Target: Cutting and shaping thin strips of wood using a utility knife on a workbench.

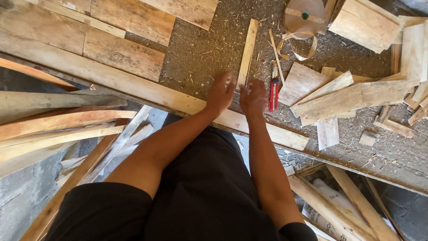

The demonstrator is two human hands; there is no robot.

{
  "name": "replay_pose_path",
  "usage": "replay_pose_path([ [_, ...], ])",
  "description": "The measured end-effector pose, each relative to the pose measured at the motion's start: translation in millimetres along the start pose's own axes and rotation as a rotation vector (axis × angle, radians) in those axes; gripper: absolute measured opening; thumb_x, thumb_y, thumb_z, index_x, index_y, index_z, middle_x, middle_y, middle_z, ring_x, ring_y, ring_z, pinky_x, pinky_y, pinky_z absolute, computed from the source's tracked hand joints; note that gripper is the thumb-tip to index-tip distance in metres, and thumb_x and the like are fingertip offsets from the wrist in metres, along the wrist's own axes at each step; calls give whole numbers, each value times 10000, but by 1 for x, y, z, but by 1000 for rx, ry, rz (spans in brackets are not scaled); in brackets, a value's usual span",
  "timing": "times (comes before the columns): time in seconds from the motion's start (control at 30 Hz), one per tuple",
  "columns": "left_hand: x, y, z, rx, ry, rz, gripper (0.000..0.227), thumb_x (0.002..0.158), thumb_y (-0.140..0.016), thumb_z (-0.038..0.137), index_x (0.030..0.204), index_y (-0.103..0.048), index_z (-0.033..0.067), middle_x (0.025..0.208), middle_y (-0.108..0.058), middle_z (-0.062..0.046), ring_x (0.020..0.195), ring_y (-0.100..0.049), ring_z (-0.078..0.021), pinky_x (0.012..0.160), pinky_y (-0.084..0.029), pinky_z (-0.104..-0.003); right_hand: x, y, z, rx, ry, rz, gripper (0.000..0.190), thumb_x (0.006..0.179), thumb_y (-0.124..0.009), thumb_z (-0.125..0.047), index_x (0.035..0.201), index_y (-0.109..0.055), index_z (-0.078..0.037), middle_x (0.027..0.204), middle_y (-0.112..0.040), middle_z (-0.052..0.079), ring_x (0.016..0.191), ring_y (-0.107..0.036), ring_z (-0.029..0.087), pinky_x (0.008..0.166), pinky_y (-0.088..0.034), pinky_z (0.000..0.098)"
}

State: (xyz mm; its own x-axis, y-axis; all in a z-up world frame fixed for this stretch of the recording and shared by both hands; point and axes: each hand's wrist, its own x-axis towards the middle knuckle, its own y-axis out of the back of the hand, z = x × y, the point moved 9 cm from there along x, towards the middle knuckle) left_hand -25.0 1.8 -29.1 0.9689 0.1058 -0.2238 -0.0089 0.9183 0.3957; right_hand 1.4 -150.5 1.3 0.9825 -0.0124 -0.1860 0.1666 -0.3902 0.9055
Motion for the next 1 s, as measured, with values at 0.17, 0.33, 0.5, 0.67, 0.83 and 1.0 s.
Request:
replay_pose_path([
  [0.17, 5, 11, -18, -160, 106, 76, 430, 1061, -533, 293, 1416, -534, 50, 1328, -648, -181, 1185, -672, -299, 1009, -551, -423, 5, 1, -26, -56, -117, -138, 432, 927, -783, -382, 1118, -579, -53, 1074, -641, 171, 970, -648, 300, 830, -546, 457],
  [0.33, -1, 17, -27, -196, 123, 84, 438, 1040, -565, 260, 1423, -539, 50, 1333, -652, -188, 1192, -667, -303, 997, -552, -419, 13, -1, -6, -97, -135, -77, 413, 900, -747, -341, 1138, -611, -32, 1013, -661, 180, 842, -672, 295, 749, -552, 480],
  [0.5, -1, 13, -32, -270, 149, 60, 429, 990, -606, 220, 1377, -575, 36, 1305, -684, -175, 1164, -698, -273, 974, -580, -413, 11, 2, 18, -121, -327, -168, 256, 1039, -544, -260, 1039, -701, -58, 802, -713, 198, 643, -719, 286, 563, -613, 459],
  [0.67, 12, 14, -7, -216, 133, -18, 394, 1019, -658, 319, 1288, -655, 32, 1245, -714, -164, 1097, -715, -267, 919, -574, -395, -5, 24, 20, -116, -106, 112, 175, 1017, -608, -215, 1023, -687, -60, 788, -714, 212, 661, -712, 351, 576, -562, 487],
  [0.83, 13, 31, 24, -596, 22, -33, 411, 946, -754, 334, 1166, -710, -11, 1015, -798, -153, 924, -786, -234, 760, -620, -342, -28, 16, -26, -68, 234, 167, 113, 1043, -628, -186, 1031, -664, -79, 764, -707, 188, 641, -702, 358, 556, -552, 482],
  [1.0, 9, 42, -42, -720, 378, 137, 298, 973, -692, 250, 1034, -690, -42, 846, -766, -116, 727, -747, -131, 592, -582, -267, -48, 18, -94, -23, 566, 127, 107, 1023, -621, -84, 1122, -644, -51, 1068, -734, 146, 694, -717, 341, 566, -581, 453],
])
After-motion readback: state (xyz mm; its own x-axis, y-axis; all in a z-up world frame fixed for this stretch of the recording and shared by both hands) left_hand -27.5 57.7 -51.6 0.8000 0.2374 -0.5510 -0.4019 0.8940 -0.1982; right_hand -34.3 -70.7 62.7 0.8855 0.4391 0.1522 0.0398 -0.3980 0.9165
